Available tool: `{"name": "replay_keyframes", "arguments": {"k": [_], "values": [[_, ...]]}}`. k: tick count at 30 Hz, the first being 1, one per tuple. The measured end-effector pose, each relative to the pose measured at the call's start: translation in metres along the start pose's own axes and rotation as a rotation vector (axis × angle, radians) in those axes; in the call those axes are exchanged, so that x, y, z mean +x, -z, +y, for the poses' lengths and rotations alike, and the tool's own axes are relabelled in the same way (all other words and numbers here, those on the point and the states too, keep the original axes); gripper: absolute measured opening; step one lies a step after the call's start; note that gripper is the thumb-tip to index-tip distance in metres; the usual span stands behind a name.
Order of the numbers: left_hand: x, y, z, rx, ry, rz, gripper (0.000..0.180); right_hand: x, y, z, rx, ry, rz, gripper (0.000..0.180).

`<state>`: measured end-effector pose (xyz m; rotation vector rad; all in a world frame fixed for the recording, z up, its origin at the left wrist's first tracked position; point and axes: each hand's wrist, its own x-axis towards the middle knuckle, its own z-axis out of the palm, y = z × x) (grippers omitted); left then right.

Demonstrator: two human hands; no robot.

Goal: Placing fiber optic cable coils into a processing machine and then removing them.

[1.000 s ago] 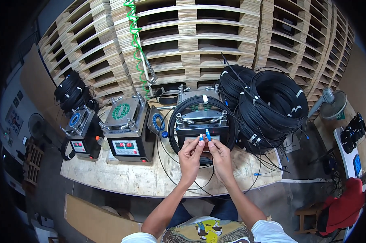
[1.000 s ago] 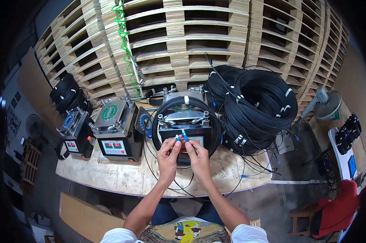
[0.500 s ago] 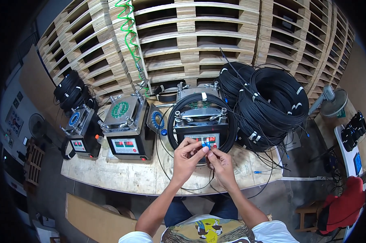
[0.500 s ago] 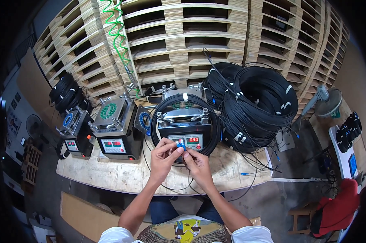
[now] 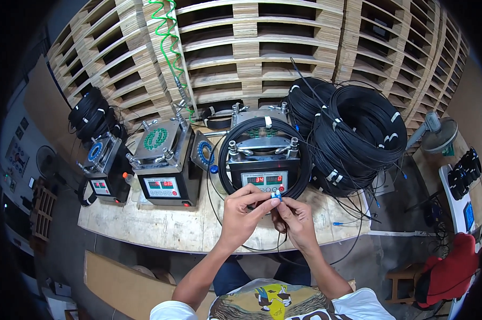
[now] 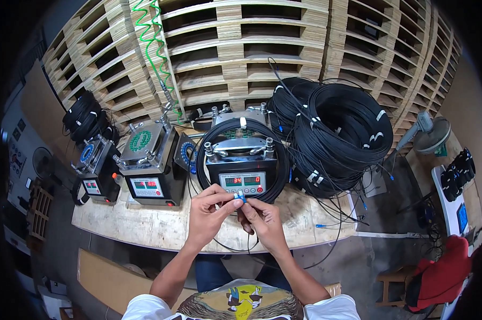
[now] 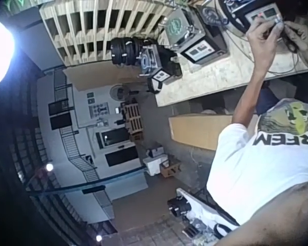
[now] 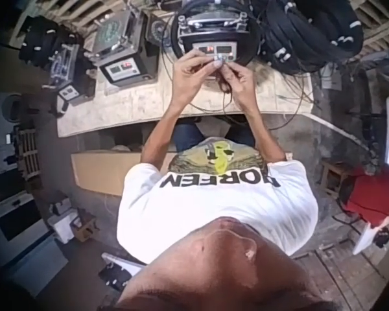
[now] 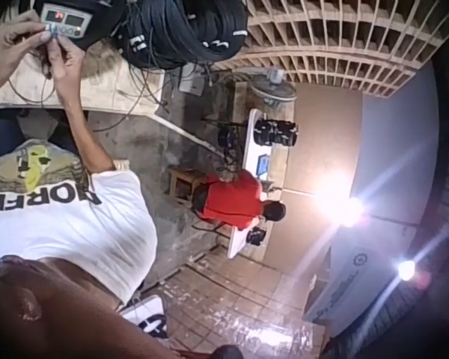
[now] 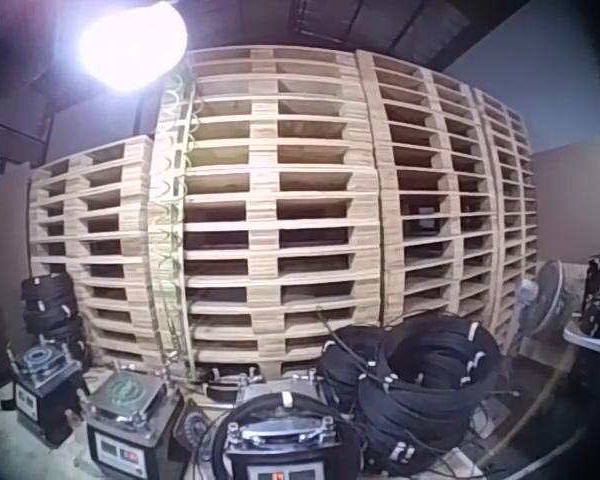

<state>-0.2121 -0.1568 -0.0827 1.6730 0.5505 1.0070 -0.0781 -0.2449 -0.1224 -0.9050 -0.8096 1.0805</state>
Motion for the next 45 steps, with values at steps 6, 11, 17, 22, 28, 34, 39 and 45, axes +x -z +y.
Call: {"name": "replay_keyframes", "arguments": {"k": [6, 11, 17, 22, 28, 34, 39, 45], "values": [[0.000, 0.000, -0.009, -0.057, 0.015, -0.040, 0.017, -0.003, -0.001, 0.000, 0.052, 0.082, 0.019, 0.027], [-0.003, -0.001, -0.004, -0.066, 0.035, -0.076, 0.020, -0.003, 0.007, 0.005, 0.049, 0.087, 0.048, 0.028], [-0.006, -0.002, 0.001, -0.135, 0.138, -0.080, 0.021, -0.003, 0.013, 0.007, 0.060, 0.078, 0.042, 0.030], [-0.004, 0.000, 0.000, -0.122, 0.101, -0.086, 0.020, -0.005, 0.015, 0.009, -0.043, 0.095, 0.073, 0.027], [-0.015, -0.017, -0.014, -0.400, 0.226, 0.140, 0.014, -0.005, -0.003, 0.002, -0.365, 0.274, 0.207, 0.020], [0.014, 0.027, -0.027, -0.626, -0.015, 0.440, 0.010, -0.021, 0.018, 0.020, -0.416, 0.190, 0.301, 0.020], [0.003, 0.021, -0.013, -0.253, 0.165, -0.088, 0.015, -0.023, 0.027, 0.011, -0.196, 0.037, 0.130, 0.027], [0.010, 0.005, 0.007, 0.082, -0.029, -0.298, 0.022, -0.025, 0.035, 0.010, -0.102, 0.013, 0.051, 0.029]]}}
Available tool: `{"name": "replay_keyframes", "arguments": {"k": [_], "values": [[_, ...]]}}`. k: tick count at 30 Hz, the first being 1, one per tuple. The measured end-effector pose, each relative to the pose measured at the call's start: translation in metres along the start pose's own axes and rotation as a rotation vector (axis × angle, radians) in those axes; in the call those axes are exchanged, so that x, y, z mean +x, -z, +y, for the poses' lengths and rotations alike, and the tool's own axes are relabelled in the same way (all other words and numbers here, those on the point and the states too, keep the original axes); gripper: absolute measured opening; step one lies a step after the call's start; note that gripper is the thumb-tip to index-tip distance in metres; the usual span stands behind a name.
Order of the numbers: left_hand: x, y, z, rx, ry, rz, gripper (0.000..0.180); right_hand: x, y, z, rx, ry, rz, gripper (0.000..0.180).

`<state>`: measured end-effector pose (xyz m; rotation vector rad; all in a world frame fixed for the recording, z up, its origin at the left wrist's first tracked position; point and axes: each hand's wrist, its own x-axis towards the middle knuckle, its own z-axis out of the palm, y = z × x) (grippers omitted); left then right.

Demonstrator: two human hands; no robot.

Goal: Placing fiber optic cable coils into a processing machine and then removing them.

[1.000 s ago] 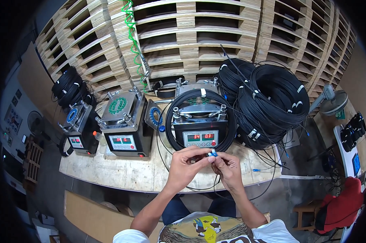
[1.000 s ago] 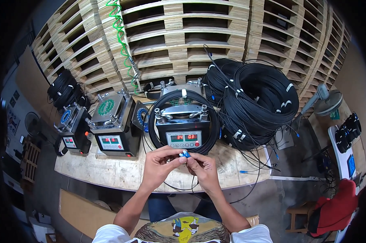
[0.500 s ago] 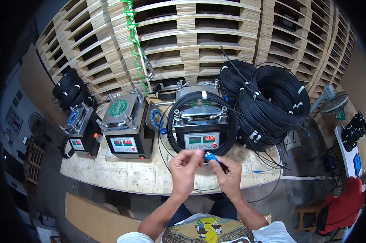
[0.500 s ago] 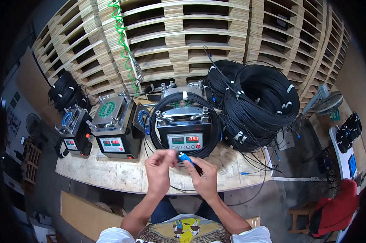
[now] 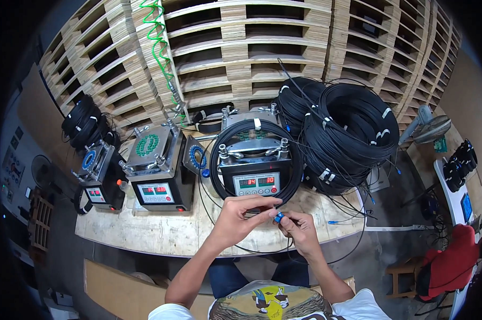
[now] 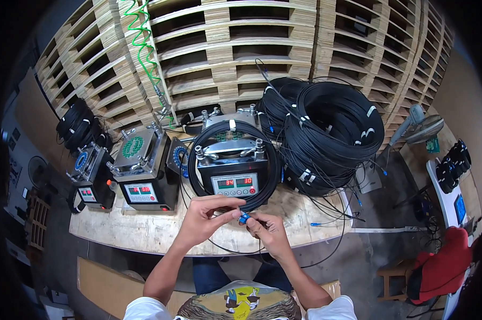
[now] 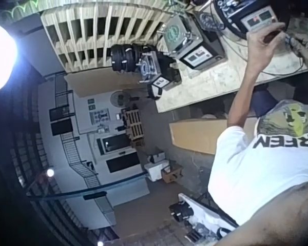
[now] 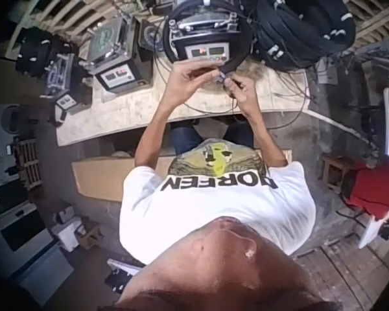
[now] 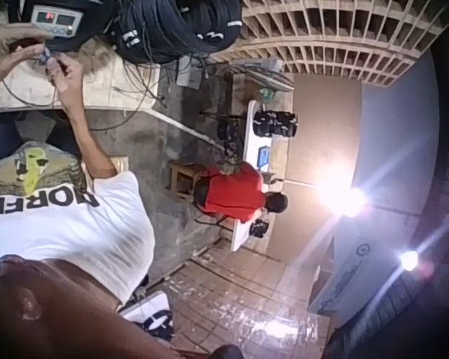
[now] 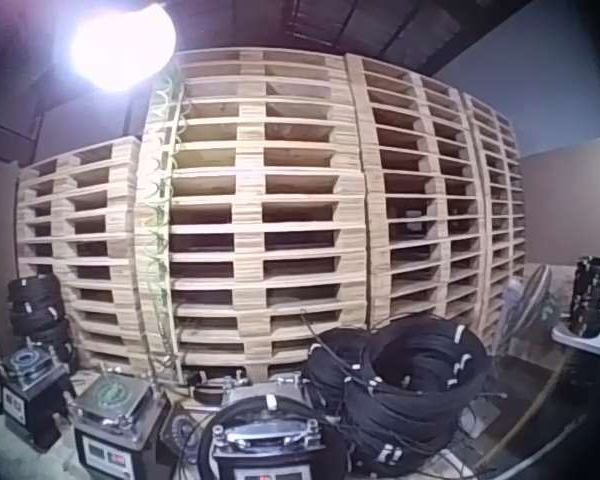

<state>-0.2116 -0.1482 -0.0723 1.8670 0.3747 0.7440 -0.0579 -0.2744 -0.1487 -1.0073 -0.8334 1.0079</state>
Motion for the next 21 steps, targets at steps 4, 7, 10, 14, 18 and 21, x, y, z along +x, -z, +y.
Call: {"name": "replay_keyframes", "arguments": {"k": [4, 7, 10, 14, 18, 21], "values": [[0.008, 0.009, 0.004, 0.065, -0.048, -0.170, 0.021, -0.001, 0.005, 0.000, 0.030, -0.008, -0.069, 0.030], [0.012, 0.018, 0.009, 0.102, -0.125, -0.256, 0.019, 0.000, 0.007, -0.004, 0.047, -0.045, -0.135, 0.029], [0.012, 0.018, 0.011, 0.188, -0.182, -0.270, 0.015, -0.001, 0.001, -0.006, 0.033, -0.020, -0.125, 0.027], [0.010, 0.013, 0.013, 0.293, -0.267, -0.153, 0.013, -0.002, -0.005, 0.000, -0.018, 0.055, -0.020, 0.026], [0.014, 0.020, 0.024, 0.171, -0.131, 0.128, 0.010, -0.005, -0.005, 0.002, -0.132, 0.120, 0.082, 0.027], [0.013, 0.022, 0.025, -0.009, -0.064, 0.207, 0.010, -0.008, -0.002, -0.007, 0.064, -0.003, 0.053, 0.028]]}}
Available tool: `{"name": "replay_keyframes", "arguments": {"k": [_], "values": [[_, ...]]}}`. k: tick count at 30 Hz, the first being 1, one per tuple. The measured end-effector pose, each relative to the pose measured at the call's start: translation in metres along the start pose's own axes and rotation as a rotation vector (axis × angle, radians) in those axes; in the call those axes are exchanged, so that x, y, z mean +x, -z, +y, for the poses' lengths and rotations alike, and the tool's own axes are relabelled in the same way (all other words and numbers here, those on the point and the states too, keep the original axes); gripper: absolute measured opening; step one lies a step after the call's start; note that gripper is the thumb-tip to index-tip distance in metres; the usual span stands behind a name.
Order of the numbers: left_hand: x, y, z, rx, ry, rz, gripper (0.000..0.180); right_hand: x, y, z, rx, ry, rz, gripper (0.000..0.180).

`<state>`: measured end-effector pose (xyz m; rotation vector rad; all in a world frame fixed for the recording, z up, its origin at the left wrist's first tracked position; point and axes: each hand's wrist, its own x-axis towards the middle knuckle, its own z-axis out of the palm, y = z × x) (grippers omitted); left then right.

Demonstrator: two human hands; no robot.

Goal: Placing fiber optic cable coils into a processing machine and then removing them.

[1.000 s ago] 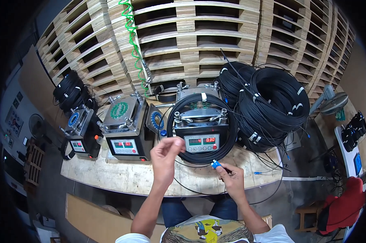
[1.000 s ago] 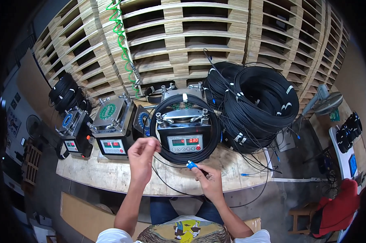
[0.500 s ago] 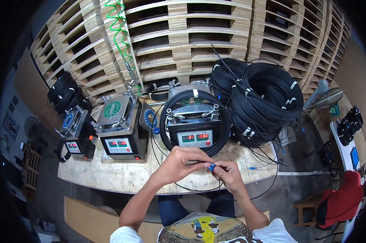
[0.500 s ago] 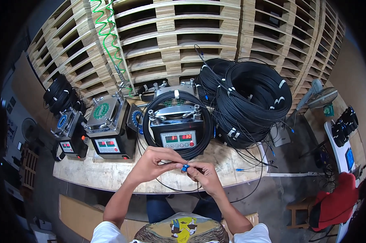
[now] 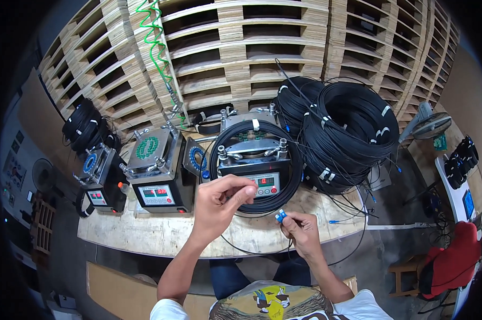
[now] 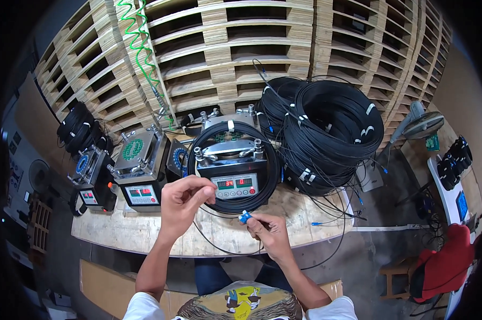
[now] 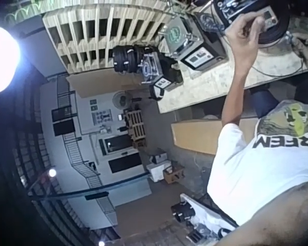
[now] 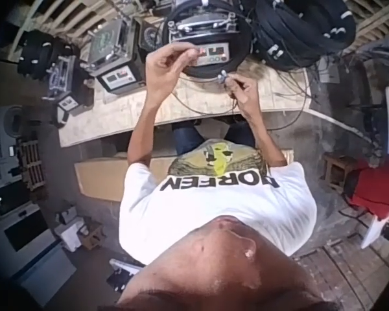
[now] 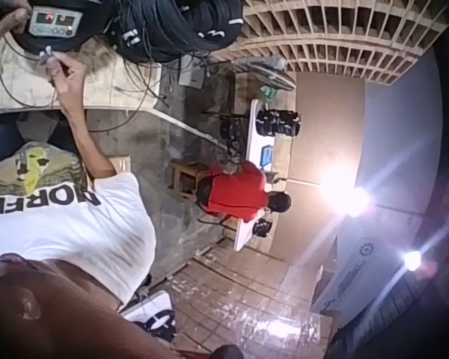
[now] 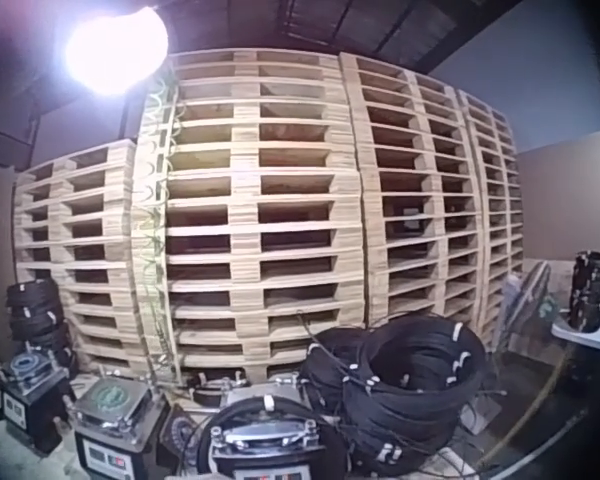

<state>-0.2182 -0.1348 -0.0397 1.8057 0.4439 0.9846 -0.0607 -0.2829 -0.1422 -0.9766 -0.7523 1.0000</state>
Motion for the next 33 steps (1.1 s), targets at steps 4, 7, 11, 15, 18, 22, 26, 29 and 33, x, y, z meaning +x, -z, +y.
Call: {"name": "replay_keyframes", "arguments": {"k": [4, 7, 11, 15, 18, 22, 26, 29, 33], "values": [[-0.017, 0.000, -0.024, -0.363, 0.152, -0.061, 0.008, 0.019, -0.007, -0.007, 0.005, 0.048, -0.064, 0.025], [-0.037, 0.004, -0.041, -0.503, 0.177, -0.026, 0.008, 0.029, -0.015, -0.003, -0.024, 0.032, -0.086, 0.023], [-0.054, 0.041, -0.078, -0.511, 0.158, 0.316, 0.008, 0.039, -0.026, 0.002, -0.094, 0.005, -0.076, 0.026], [-0.075, 0.165, -0.144, -0.192, 0.144, 0.832, 0.011, 0.045, -0.039, 0.004, -0.149, -0.012, -0.054, 0.022], [-0.105, 0.276, -0.190, -0.067, 0.166, 1.083, 0.017, 0.047, -0.046, 0.007, -0.176, 0.004, -0.063, 0.023], [-0.135, 0.377, -0.256, 0.128, 0.397, 1.075, 0.018, 0.052, -0.051, 0.012, -0.190, -0.008, -0.090, 0.024], [-0.140, 0.421, -0.301, 0.282, 0.594, 0.891, 0.011, 0.056, -0.055, 0.013, -0.197, -0.016, -0.059, 0.024], [-0.129, 0.423, -0.316, 0.314, 0.612, 0.855, 0.014, 0.060, -0.057, 0.013, -0.194, -0.020, -0.016, 0.024], [-0.123, 0.409, -0.325, 0.369, 0.686, 0.866, 0.020, 0.063, -0.057, 0.013, -0.228, -0.008, -0.005, 0.025]]}}
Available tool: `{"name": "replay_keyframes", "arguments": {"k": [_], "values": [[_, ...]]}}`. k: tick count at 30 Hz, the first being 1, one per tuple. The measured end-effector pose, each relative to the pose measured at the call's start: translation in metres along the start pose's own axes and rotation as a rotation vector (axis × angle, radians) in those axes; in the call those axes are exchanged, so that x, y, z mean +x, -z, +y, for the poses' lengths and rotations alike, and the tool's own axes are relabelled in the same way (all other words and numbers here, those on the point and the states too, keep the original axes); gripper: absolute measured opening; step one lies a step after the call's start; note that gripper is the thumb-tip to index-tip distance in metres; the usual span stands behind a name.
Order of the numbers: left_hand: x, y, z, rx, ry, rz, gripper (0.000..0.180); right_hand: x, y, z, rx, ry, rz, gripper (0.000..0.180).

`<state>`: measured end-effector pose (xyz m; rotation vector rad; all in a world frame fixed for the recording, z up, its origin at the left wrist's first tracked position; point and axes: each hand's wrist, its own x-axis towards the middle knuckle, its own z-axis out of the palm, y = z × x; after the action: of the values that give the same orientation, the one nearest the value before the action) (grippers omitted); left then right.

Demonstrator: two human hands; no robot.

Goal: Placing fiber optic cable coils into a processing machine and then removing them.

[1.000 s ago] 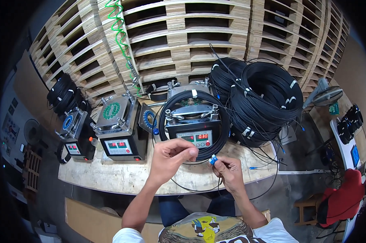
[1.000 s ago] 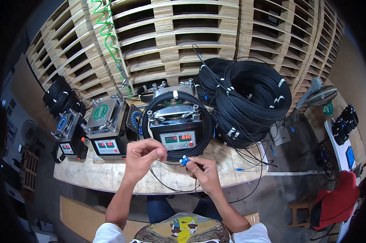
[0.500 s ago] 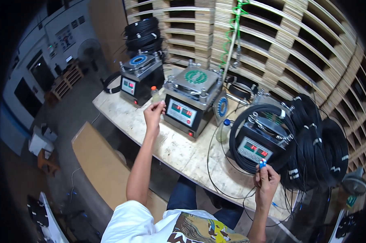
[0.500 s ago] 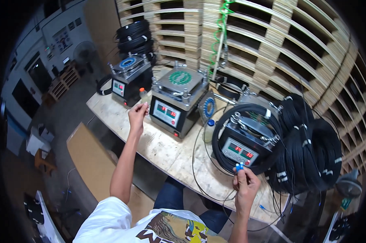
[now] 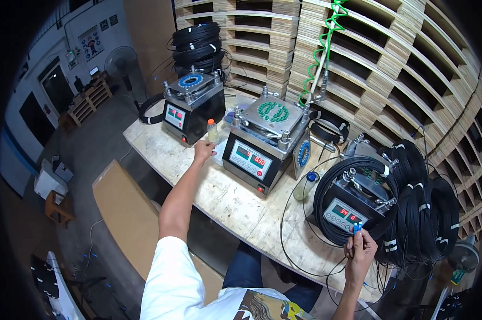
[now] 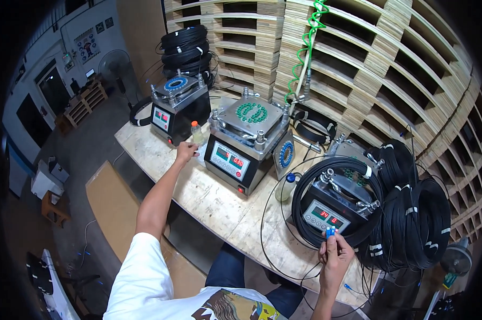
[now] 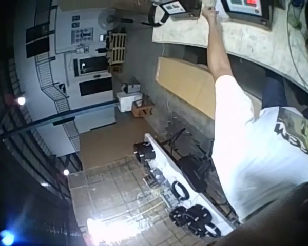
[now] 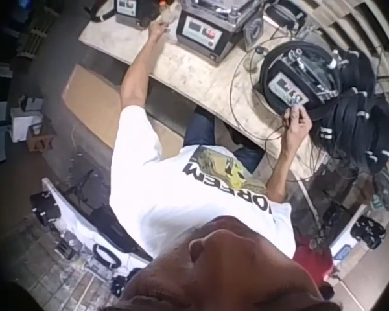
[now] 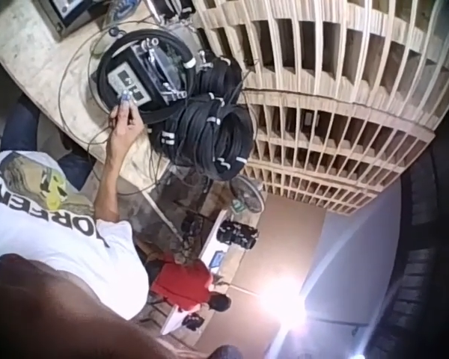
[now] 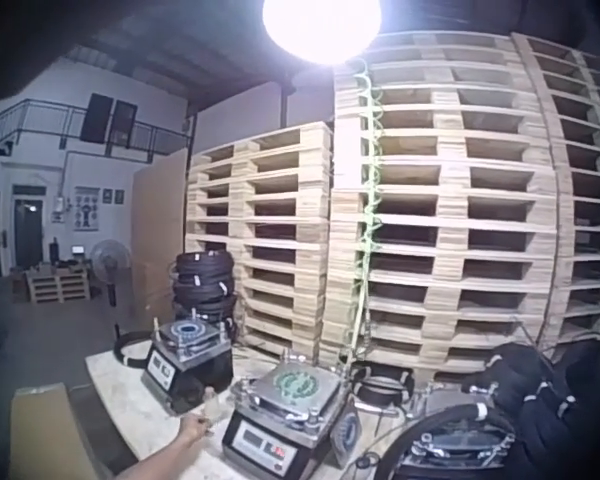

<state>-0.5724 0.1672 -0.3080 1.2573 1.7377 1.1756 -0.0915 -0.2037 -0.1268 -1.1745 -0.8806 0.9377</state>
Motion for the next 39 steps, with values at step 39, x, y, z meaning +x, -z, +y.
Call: {"name": "replay_keyframes", "arguments": {"k": [39], "values": [[-0.207, -0.187, 0.312, -0.290, -0.740, -0.152, 0.025, 0.104, 0.122, -0.105, -0.574, 0.381, 0.157, 0.016]]}}
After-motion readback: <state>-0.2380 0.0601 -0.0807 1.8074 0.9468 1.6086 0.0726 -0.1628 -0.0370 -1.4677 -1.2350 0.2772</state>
